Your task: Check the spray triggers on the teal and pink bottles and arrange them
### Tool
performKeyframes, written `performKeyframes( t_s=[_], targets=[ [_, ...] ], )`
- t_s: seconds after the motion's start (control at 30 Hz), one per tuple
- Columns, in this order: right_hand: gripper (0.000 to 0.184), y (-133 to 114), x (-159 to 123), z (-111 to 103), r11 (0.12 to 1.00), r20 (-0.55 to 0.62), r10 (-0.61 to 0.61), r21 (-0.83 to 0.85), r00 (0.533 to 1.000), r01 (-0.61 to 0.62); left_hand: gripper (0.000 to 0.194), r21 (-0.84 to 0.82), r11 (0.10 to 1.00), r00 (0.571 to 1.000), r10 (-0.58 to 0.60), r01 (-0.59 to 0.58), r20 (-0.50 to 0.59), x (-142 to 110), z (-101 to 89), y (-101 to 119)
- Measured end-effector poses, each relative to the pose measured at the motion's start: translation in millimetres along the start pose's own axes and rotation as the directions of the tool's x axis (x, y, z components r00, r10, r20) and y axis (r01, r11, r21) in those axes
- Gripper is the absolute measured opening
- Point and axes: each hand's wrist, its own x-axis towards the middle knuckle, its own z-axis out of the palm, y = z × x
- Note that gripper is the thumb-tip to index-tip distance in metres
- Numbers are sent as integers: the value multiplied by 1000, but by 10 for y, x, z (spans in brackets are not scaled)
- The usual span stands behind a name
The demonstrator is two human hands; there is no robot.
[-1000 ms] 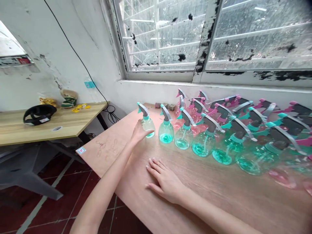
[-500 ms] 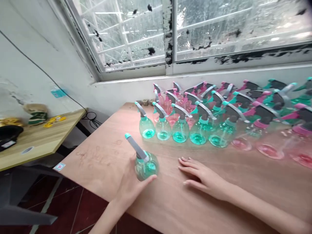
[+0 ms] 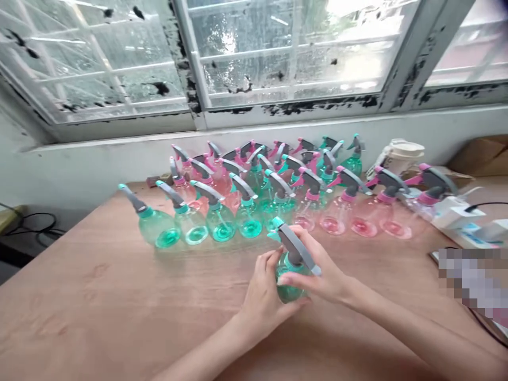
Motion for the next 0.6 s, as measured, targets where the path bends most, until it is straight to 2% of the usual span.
performKeyframes(
  t_s=[0.07, 0.13, 0.27, 0.37, 0.47, 0.53, 0.6],
  targets=[
    [38, 39, -3, -91, 997, -60, 65, 38, 996, -63, 87, -13, 1000, 1000, 19, -19, 11, 118, 150, 37],
    [33, 63, 7, -168, 990, -77, 117, 94, 990, -110, 86, -13, 999, 999, 35, -35, 8, 186, 246, 59],
    [26, 55, 87, -227, 991, -49, 103, 96, 993, -98, 90, -21, 999, 999, 40, -39, 24, 224, 296, 50],
    [23, 54, 154, -207, 993, -21, 60, 100, 998, -58, 89, -23, 999, 997, 37, -35, 72, 221, 212, -9],
    [21, 103, 184, -185, 990, 15, 32, 138, 999, -34, 90, -6, 998, 986, 57, -57, 155, 215, 29, -121],
    [21, 159, 180, -188, 990, 27, 17, 141, 999, -21, 79, 33, 996, 974, 70, -79, 215, 207, -117, -216],
    [23, 214, 166, -205, 991, 34, 11, 131, 999, -16, 59, 125, 987, 968, 67, -99, 240, 199, -240, -308]
  ],
)
